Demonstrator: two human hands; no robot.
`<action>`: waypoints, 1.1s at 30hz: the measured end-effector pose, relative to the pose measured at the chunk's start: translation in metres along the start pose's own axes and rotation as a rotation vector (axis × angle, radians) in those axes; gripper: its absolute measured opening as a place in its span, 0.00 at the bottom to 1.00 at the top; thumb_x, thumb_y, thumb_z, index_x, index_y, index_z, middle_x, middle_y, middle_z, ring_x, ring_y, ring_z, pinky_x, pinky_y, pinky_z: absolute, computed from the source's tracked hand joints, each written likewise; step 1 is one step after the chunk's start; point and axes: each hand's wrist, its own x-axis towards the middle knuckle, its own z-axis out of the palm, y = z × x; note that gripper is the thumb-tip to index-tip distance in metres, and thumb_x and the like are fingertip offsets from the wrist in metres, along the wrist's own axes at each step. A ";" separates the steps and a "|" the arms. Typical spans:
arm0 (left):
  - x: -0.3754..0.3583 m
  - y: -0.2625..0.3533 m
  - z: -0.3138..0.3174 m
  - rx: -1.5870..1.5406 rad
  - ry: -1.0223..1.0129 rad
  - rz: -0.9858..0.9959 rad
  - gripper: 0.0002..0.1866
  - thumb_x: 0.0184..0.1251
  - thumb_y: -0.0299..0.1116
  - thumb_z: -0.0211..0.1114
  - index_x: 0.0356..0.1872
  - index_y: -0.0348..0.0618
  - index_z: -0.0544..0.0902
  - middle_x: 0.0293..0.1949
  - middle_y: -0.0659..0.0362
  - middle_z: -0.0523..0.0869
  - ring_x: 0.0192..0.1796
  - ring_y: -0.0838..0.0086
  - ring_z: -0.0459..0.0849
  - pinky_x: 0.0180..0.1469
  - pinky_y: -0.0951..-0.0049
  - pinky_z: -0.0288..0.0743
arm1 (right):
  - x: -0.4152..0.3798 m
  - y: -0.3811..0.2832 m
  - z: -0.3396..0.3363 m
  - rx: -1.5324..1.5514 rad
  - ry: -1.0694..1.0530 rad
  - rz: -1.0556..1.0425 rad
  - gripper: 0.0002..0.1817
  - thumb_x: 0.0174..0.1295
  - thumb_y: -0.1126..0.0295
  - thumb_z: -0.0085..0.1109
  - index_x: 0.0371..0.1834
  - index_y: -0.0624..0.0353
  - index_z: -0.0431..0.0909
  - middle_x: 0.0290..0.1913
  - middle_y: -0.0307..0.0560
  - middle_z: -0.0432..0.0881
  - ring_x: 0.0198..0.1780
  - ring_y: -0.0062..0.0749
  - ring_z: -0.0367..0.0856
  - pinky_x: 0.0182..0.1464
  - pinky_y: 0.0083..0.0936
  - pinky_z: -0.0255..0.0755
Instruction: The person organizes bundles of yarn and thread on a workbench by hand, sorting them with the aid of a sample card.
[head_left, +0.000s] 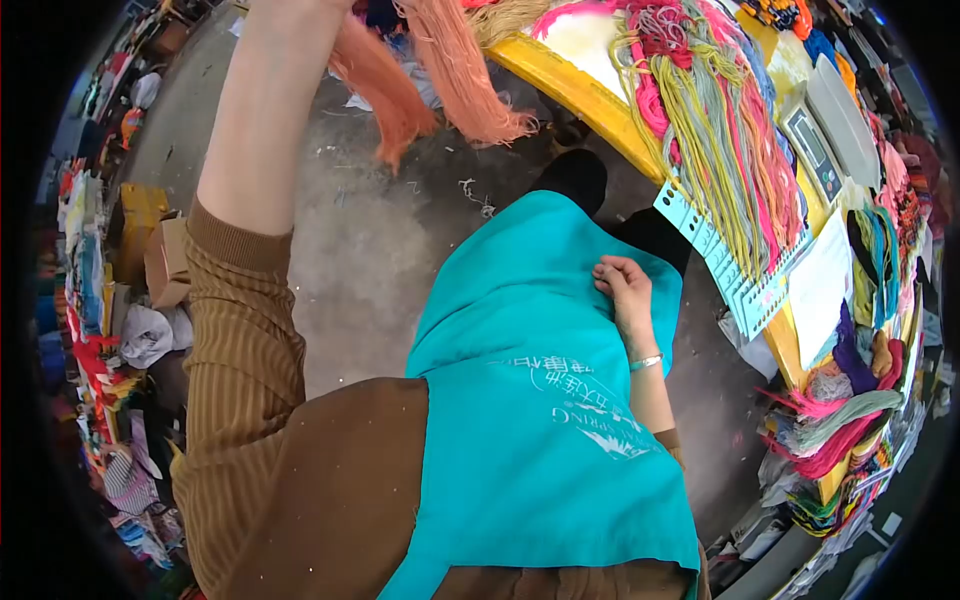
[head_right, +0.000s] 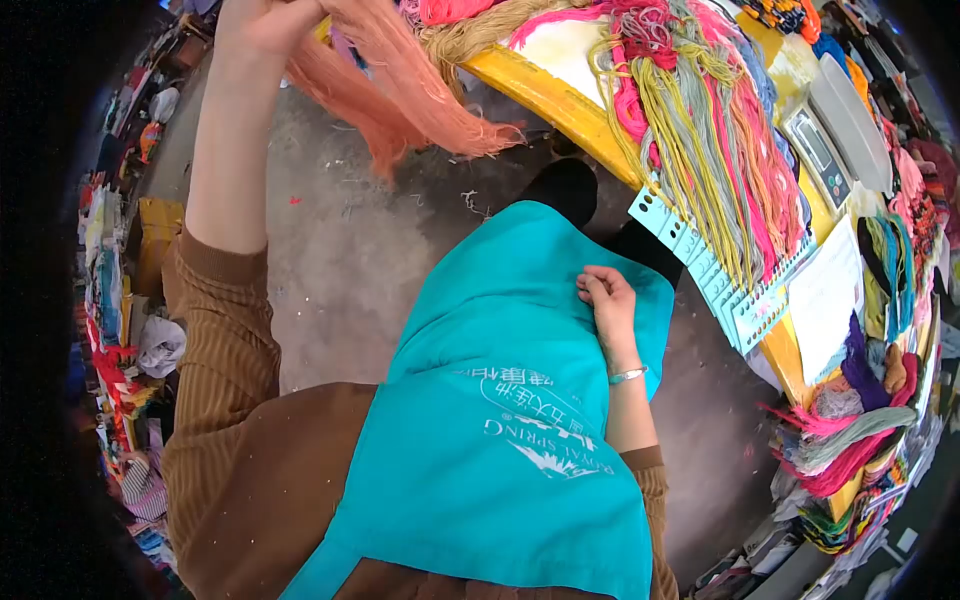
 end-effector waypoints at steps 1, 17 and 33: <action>-0.002 0.007 -0.004 -0.056 -0.054 -0.034 0.32 0.76 0.47 0.52 0.61 0.21 0.63 0.56 0.37 0.76 0.59 0.47 0.76 0.64 0.51 0.72 | -0.001 0.004 0.000 -0.005 -0.005 0.003 0.11 0.67 0.74 0.56 0.49 0.67 0.79 0.43 0.48 0.84 0.45 0.26 0.83 0.46 0.19 0.78; -0.062 -0.041 -0.034 0.307 0.202 -0.064 0.33 0.76 0.43 0.49 0.71 0.26 0.59 0.72 0.41 0.64 0.74 0.54 0.62 0.77 0.57 0.54 | -0.006 0.003 0.004 -0.100 -0.008 -0.068 0.10 0.66 0.73 0.57 0.47 0.66 0.80 0.40 0.45 0.85 0.41 0.24 0.83 0.42 0.19 0.78; -0.158 -0.197 -0.060 -0.267 -0.418 -0.958 0.20 0.79 0.38 0.48 0.61 0.33 0.69 0.15 0.69 0.66 0.14 0.88 0.62 0.32 0.82 0.68 | -0.075 -0.119 0.037 -0.110 0.002 -0.389 0.06 0.65 0.71 0.62 0.39 0.62 0.82 0.34 0.40 0.84 0.37 0.17 0.82 0.35 0.19 0.75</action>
